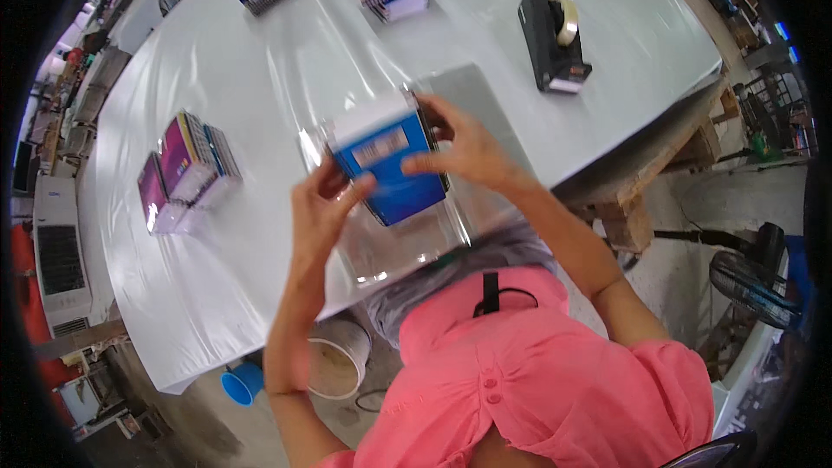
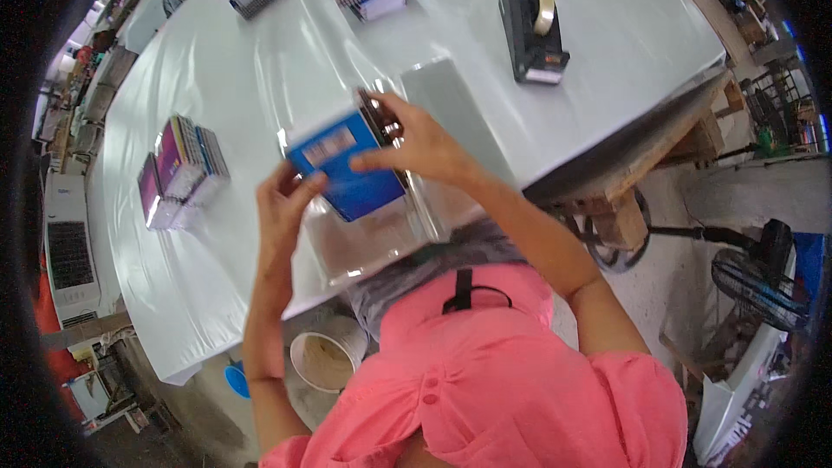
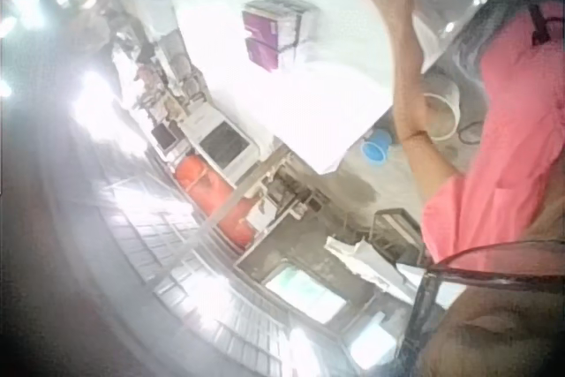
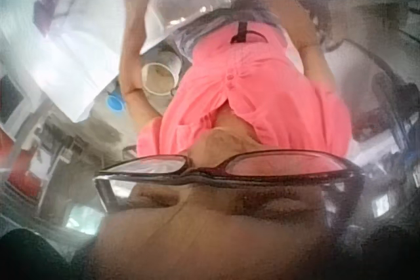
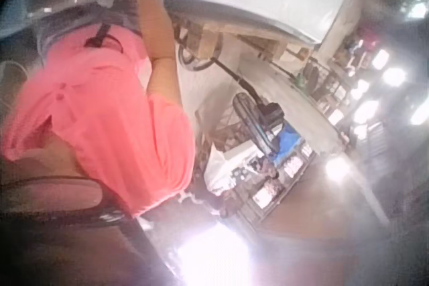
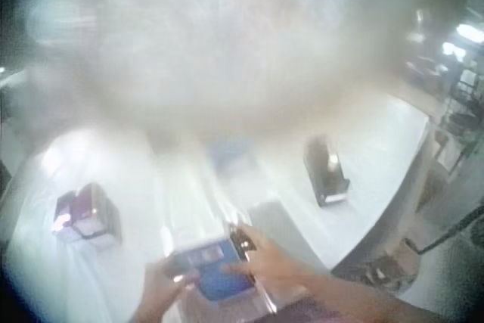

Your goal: The person packages small blue notebooks by placing each one inside a clear plastic sleeve and sealing it using a piece of tape from a dispenser.

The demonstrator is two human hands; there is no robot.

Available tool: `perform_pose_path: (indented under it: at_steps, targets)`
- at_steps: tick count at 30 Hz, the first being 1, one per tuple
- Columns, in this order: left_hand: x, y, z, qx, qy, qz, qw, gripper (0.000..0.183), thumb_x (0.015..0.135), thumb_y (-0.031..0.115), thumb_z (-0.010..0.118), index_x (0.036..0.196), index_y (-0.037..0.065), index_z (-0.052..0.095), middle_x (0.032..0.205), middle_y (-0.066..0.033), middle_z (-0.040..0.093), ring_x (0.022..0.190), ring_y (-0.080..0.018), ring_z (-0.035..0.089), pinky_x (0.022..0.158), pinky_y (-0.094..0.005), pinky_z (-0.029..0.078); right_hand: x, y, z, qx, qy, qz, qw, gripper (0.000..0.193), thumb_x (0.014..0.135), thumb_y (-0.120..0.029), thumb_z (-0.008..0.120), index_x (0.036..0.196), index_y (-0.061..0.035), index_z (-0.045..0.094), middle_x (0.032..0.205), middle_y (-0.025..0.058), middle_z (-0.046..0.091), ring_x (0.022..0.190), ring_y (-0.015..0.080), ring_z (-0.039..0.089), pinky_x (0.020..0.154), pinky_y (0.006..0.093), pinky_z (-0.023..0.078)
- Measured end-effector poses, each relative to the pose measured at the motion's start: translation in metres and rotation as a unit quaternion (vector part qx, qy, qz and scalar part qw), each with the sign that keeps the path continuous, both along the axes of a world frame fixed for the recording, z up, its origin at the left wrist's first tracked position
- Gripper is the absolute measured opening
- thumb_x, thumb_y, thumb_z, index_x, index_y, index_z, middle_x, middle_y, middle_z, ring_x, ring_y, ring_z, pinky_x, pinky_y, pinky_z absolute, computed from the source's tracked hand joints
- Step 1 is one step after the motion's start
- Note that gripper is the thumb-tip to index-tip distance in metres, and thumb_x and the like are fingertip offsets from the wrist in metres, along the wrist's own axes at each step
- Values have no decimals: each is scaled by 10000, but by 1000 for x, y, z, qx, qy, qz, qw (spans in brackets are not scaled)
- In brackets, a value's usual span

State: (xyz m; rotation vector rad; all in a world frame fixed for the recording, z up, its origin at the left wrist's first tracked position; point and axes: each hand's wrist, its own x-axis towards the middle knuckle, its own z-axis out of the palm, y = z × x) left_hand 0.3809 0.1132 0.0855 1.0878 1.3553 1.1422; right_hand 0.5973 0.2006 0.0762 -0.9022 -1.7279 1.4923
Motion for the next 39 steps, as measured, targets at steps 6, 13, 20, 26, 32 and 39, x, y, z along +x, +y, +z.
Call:
perform_pose_path:
  at_steps: [6,13,20,26,32,39]
  targets:
    - [4,22,-8,-173,-4,-7,985,558,880,327,699,1257,-63,568,968,-83,676,790,-108,594,683,-242,490,-5,6,-6,-238,-41,-30,970,687,744,-321,826,1216,91,545,1086,150,635,1006,183,606,846,305,500]
    - [31,13,-39,-94,111,52,988,535,926,287,639,1360,4,502,969,-53,669,774,-93,555,645,-241,477,-5,3,-42,-23,-255,-84,963,650,763,-507,743,1111,32,638,947,195,676,854,332,663,818,409,518]
    - [41,-3,-31,-159,-21,73,984,538,985,267,548,1450,52,386,1163,-46,591,884,-83,556,713,-261,520,18,-20,-46,74,-250,-93,961,437,932,-405,577,1016,17,652,811,191,583,745,320,585,710,424,453]
    - [39,-5,-33,-163,-37,54,985,521,984,264,552,1440,58,408,1115,-27,602,820,-57,524,692,-238,498,27,-23,-53,102,-170,-89,976,342,960,-282,571,1126,10,634,820,122,579,687,205,527,648,321,423]
    - [43,-7,-30,-163,-55,73,982,534,977,265,565,1442,60,402,1187,-38,604,858,-80,559,720,-254,501,30,-24,-59,125,-156,-95,975,314,952,-240,581,1137,10,630,864,125,609,711,202,553,656,315,434]
    - [3,-32,-72,121,433,63,891,436,960,217,545,1368,68,508,1425,-133,471,1341,-364,400,1025,-512,386,80,-20,-55,371,-441,-374,726,312,837,-232,703,992,19,602,896,140,590,782,292,580,683,391,464]
